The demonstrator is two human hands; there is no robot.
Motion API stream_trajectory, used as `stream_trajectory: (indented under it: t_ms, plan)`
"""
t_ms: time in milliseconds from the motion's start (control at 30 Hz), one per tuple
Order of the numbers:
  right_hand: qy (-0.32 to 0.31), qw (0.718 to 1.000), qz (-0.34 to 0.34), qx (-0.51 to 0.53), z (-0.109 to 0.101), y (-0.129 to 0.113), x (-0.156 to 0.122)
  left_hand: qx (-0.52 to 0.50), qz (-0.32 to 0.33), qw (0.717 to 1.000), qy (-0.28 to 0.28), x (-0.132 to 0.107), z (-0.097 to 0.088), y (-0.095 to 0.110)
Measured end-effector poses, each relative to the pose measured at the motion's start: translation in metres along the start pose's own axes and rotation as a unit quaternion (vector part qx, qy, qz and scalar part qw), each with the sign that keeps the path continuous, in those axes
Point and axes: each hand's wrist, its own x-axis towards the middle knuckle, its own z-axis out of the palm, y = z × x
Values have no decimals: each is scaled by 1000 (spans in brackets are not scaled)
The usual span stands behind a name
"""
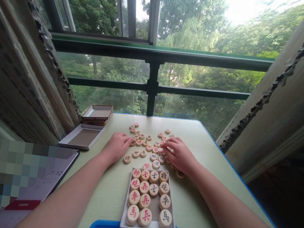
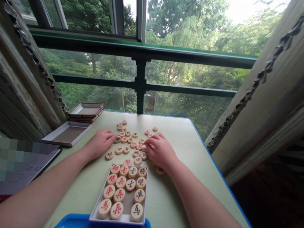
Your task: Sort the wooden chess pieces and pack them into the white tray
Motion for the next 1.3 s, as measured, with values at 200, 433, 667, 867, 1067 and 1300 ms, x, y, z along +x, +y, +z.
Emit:
stream_trajectory:
  t_ms: [200, 433, 667, 867, 1067, 1300]
  plan:
    - [20, 999, -35, 4, -2, -1, 0, 25, -9, 1000, 14, 0, -2, -1]
    - [63, 989, 117, -61, -5, 6, 1, -9, -9, 1000, -4, -2, -5, 5]
    - [78, 959, 264, -62, -12, 25, 3, -50, -23, 998, 15, -2, -6, 8]
    - [-5, 953, 302, 10, -11, 19, 3, 11, -48, 997, 61, -4, -14, 11]
    - [0, 970, 242, 31, -8, 15, 3, 24, 1, 1000, -4, -5, -9, 13]
    - [-25, 980, 195, 37, -6, 11, 2, -29, 31, 998, 38, -6, -4, 14]
